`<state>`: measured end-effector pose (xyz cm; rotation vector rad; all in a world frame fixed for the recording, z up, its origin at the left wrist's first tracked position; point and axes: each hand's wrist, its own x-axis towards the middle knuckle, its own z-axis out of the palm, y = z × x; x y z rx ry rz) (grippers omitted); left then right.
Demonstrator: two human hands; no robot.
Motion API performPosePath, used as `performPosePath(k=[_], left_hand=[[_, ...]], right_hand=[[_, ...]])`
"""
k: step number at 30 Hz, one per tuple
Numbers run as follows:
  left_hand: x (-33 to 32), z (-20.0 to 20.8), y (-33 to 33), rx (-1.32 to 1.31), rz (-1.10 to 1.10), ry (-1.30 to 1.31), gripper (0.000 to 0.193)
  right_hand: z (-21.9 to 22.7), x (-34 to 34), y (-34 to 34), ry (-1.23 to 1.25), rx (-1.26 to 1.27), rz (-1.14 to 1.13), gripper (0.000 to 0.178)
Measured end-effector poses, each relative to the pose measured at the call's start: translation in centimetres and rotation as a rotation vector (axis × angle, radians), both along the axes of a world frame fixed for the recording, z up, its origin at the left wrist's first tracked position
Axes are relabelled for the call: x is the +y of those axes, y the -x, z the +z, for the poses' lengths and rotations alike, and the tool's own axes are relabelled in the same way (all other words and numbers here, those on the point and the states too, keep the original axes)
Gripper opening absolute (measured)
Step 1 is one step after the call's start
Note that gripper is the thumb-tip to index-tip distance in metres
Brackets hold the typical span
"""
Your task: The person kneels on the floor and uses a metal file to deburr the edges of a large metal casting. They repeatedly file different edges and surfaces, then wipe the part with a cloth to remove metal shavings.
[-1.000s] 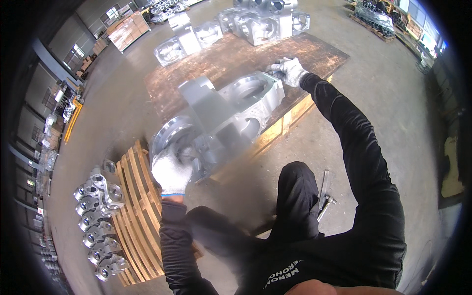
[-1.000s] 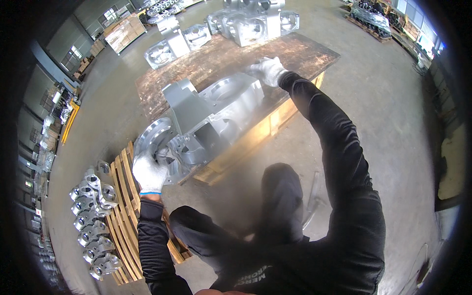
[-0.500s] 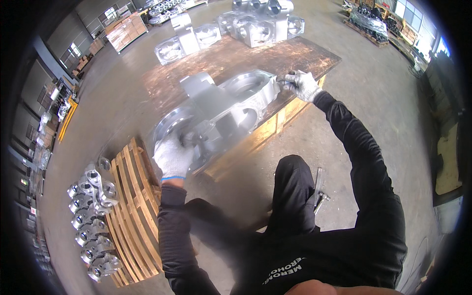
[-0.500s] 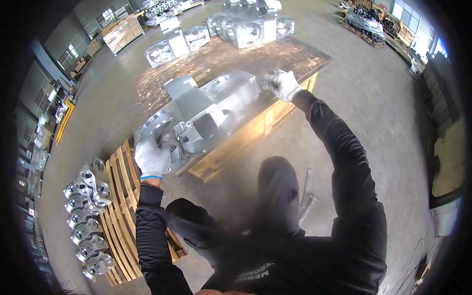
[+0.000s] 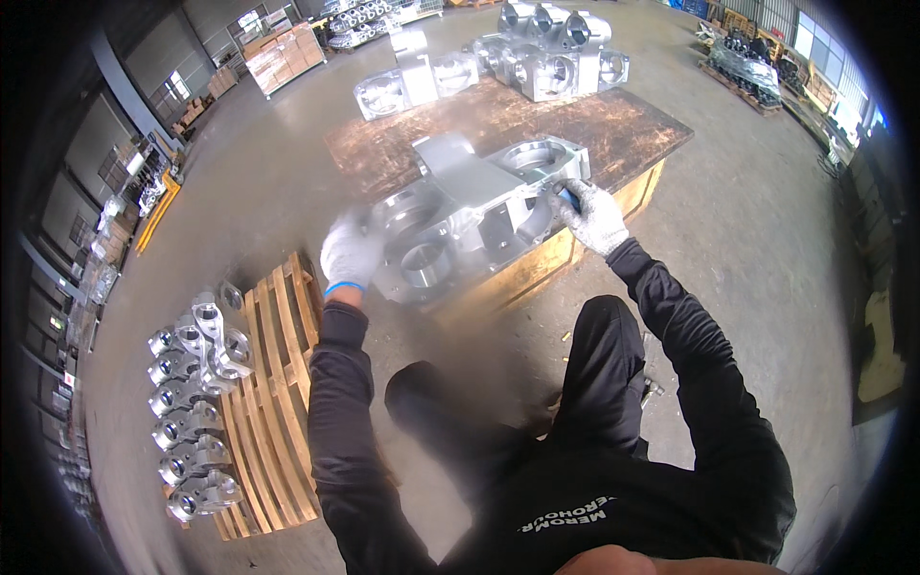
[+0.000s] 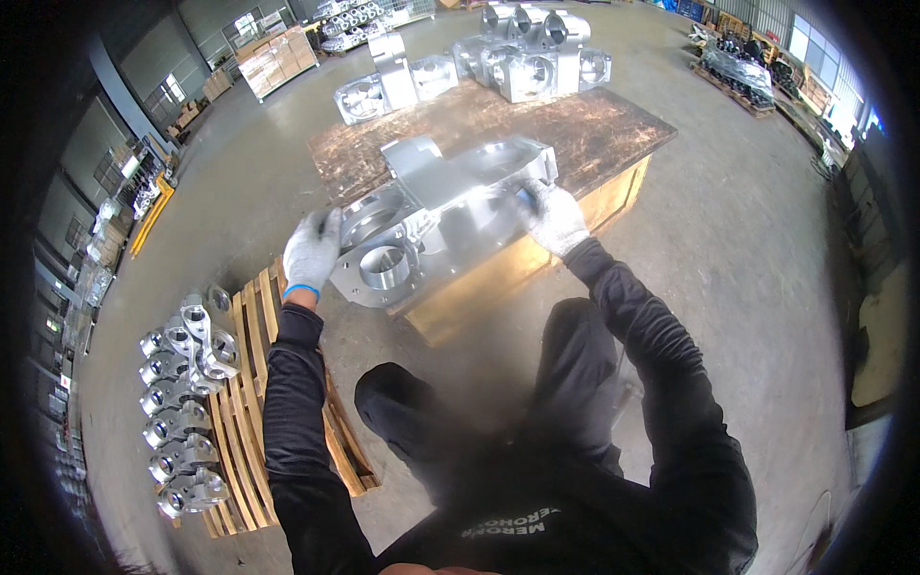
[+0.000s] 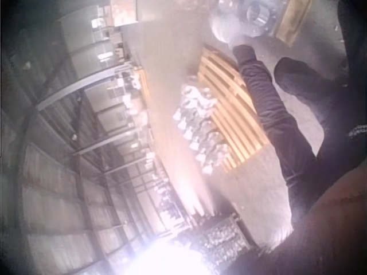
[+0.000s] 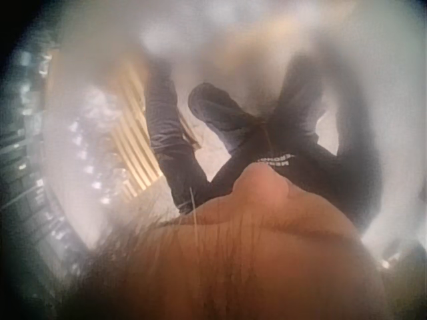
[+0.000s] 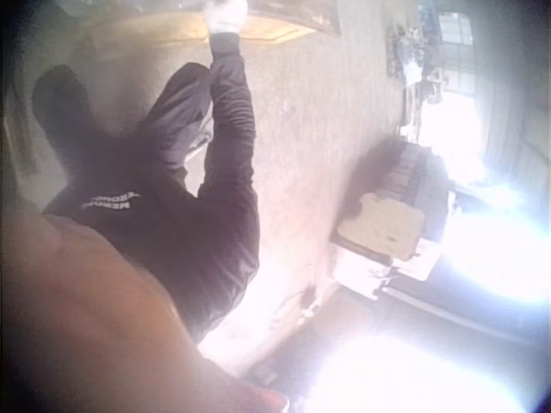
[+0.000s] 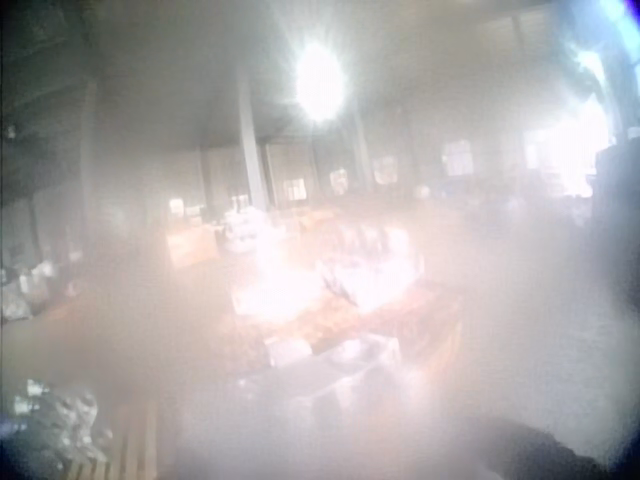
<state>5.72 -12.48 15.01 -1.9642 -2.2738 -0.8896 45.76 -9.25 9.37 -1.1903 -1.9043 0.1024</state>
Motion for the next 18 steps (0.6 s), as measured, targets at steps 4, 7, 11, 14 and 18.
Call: performPosePath(k=[4,7,11,14,18], left_hand=[[3.2,-5.6,6.0,-0.252,0.108,-0.025,0.053],[5.1,-10.5,7.9,-0.838,-0.034,-0.047,0.049],[5.4,-12.6,7.7,-1.177,-0.160,0.092,0.038],[4.2,-11.1,6.2,-1.321,-0.125,0.112,0.031],[2.1,-8.9,4.1,-1.169,-0.132,-0.011,0.039]], right_hand=[[1.2,-1.6,4.0,0.034,0.079,-0.007,0.034],[1.7,-2.7,7.4,0.049,0.076,0.038,0.037],[1.2,-4.0,11.4,-0.049,-0.030,0.168,0.039],[0.3,-4.7,13.7,-0.014,0.024,0.174,0.037],[-0.6,-5.3,14.6,0.199,0.010,0.179,0.036]])
